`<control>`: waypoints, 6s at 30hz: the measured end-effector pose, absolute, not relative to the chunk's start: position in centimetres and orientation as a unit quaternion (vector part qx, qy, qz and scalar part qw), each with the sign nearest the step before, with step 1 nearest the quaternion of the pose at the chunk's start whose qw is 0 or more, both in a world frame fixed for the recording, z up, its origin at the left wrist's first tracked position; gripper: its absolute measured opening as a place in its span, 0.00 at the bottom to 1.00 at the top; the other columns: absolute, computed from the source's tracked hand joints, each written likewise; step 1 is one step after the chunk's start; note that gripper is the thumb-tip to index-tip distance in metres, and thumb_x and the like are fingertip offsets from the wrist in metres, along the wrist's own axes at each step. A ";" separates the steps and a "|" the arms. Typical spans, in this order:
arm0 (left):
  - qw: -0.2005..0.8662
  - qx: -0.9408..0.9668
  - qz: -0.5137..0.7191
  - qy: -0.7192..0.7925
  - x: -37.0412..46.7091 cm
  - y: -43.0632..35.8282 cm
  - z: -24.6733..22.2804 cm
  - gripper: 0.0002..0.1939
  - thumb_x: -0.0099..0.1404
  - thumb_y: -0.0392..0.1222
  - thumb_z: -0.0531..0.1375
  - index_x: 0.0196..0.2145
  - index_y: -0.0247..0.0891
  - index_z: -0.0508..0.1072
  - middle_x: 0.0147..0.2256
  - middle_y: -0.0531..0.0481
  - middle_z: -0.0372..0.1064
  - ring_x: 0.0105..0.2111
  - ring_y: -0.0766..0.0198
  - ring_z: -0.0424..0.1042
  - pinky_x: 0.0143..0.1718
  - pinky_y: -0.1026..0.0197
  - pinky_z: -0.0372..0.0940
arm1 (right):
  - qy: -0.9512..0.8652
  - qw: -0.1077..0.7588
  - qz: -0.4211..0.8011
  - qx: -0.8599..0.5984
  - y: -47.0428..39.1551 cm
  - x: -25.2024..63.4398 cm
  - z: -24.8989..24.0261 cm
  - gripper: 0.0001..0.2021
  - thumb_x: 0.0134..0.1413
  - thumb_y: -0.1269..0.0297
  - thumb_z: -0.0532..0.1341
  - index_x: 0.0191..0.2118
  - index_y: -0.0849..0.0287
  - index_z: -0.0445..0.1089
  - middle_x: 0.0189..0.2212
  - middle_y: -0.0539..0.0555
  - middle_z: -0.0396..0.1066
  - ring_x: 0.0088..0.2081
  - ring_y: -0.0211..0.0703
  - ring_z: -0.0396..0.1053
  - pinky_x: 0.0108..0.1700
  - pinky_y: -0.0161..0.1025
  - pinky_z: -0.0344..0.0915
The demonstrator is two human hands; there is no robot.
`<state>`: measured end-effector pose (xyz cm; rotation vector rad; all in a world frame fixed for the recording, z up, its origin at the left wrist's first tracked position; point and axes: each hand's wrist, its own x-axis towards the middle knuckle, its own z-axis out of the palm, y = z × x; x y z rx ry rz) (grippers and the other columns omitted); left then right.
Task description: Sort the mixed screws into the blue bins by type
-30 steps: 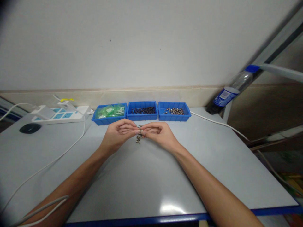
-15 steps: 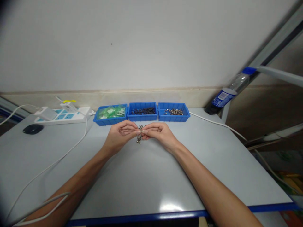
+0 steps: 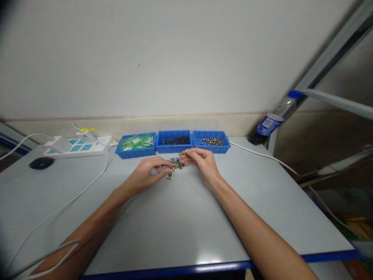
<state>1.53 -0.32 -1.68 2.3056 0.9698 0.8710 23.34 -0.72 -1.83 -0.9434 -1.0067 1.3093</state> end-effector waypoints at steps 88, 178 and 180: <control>0.263 0.891 0.190 0.319 0.4 0.0 -1.5 0.03 0.63 0.35 0.63 0.32 0.37 0.79 0.31 0.48 0.77 0.32 0.63 0.74 0.36 0.64 0.64 | -0.328 0.650 0.506 -0.463 0.0 24.5 -1.3 0.24 0.40 0.67 0.71 0.48 0.53 0.75 0.47 0.55 0.78 0.36 0.40 0.75 0.41 0.39 0.71; 0.145 0.917 0.232 0.291 1.0 -0.4 -2.7 0.11 0.69 0.35 0.58 0.48 0.38 0.74 0.47 0.42 0.74 0.48 0.56 0.71 0.51 0.54 0.67 | -0.367 0.662 0.449 -0.475 -0.4 24.3 -1.3 0.16 0.49 0.60 0.67 0.45 0.55 0.77 0.47 0.57 0.78 0.36 0.42 0.78 0.36 0.38 0.72; 0.139 0.924 0.224 0.278 1.2 -0.5 -2.9 0.09 0.70 0.35 0.58 0.46 0.39 0.76 0.46 0.43 0.74 0.47 0.57 0.72 0.51 0.55 0.67 | -0.371 0.656 0.453 -0.477 -0.4 24.3 -1.3 0.16 0.49 0.59 0.67 0.45 0.56 0.77 0.47 0.57 0.78 0.35 0.42 0.78 0.35 0.37 0.71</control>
